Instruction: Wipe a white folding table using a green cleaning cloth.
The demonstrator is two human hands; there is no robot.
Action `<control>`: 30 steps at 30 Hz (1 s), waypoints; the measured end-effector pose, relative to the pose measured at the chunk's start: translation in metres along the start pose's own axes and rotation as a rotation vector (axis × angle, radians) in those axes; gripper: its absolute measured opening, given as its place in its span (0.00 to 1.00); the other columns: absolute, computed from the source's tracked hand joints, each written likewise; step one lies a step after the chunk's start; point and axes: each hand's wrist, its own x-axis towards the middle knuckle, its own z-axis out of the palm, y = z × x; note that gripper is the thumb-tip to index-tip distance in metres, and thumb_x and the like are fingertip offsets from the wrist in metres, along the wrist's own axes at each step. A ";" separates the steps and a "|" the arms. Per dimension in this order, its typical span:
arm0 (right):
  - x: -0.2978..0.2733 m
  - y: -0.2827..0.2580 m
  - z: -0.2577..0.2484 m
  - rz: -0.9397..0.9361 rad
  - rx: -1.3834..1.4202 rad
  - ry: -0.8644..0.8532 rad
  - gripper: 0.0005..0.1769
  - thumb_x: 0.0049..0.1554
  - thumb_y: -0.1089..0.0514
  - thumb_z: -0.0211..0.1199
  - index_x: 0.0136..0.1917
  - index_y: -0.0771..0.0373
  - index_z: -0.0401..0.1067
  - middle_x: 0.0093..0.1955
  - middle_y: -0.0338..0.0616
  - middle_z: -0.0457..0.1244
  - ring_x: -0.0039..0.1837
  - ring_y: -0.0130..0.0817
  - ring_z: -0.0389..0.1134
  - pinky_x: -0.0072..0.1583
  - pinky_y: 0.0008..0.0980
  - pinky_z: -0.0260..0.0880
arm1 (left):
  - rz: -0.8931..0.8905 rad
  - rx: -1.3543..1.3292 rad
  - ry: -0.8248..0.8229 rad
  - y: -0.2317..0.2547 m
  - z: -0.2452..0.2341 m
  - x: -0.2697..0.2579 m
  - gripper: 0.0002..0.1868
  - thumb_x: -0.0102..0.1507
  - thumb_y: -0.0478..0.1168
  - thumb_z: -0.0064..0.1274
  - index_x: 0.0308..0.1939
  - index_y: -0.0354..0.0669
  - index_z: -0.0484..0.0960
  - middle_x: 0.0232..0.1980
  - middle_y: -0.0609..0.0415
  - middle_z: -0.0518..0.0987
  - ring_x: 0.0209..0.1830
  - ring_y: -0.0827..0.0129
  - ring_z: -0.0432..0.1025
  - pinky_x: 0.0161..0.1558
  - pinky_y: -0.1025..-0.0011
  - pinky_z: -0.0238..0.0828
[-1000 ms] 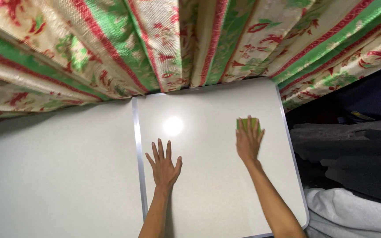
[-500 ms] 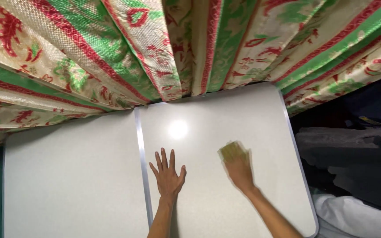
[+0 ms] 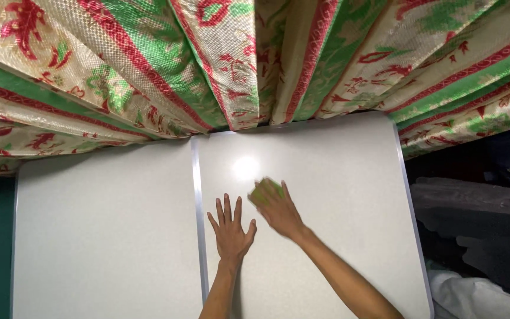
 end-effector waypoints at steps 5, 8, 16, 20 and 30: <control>-0.037 0.049 -0.024 0.185 -0.017 -0.091 0.27 0.65 0.51 0.50 0.77 0.48 0.59 0.85 0.43 0.43 0.85 0.44 0.36 0.80 0.60 0.30 | 0.022 0.005 0.032 -0.003 -0.002 0.002 0.41 0.63 0.58 0.51 0.77 0.51 0.60 0.84 0.47 0.45 0.84 0.48 0.34 0.75 0.35 0.24; -0.013 0.092 -0.045 0.325 -0.158 0.108 0.27 0.66 0.52 0.49 0.78 0.50 0.59 0.84 0.49 0.45 0.85 0.51 0.38 0.78 0.65 0.33 | 0.015 -0.015 0.031 0.001 -0.007 0.002 0.41 0.62 0.56 0.52 0.78 0.51 0.60 0.84 0.47 0.45 0.84 0.48 0.35 0.76 0.34 0.24; 0.099 0.072 -0.001 0.143 -0.075 0.224 0.25 0.67 0.53 0.54 0.77 0.53 0.67 0.78 0.49 0.56 0.79 0.53 0.50 0.80 0.66 0.41 | 0.033 -0.025 0.038 -0.005 0.000 0.001 0.42 0.61 0.55 0.54 0.78 0.52 0.60 0.84 0.47 0.46 0.84 0.48 0.35 0.76 0.34 0.26; 0.060 0.024 0.004 0.004 -0.120 0.032 0.25 0.64 0.49 0.53 0.73 0.48 0.64 0.83 0.45 0.49 0.84 0.47 0.40 0.79 0.62 0.33 | 0.005 -0.032 0.002 -0.004 0.002 -0.001 0.41 0.61 0.56 0.54 0.76 0.51 0.61 0.84 0.48 0.47 0.84 0.50 0.36 0.76 0.34 0.25; -0.036 0.129 -0.047 0.486 -0.267 0.200 0.27 0.68 0.52 0.48 0.80 0.50 0.59 0.85 0.51 0.43 0.85 0.52 0.36 0.78 0.67 0.28 | 0.040 0.008 0.047 -0.007 0.004 0.000 0.41 0.63 0.57 0.52 0.78 0.48 0.62 0.84 0.46 0.46 0.84 0.48 0.35 0.76 0.33 0.25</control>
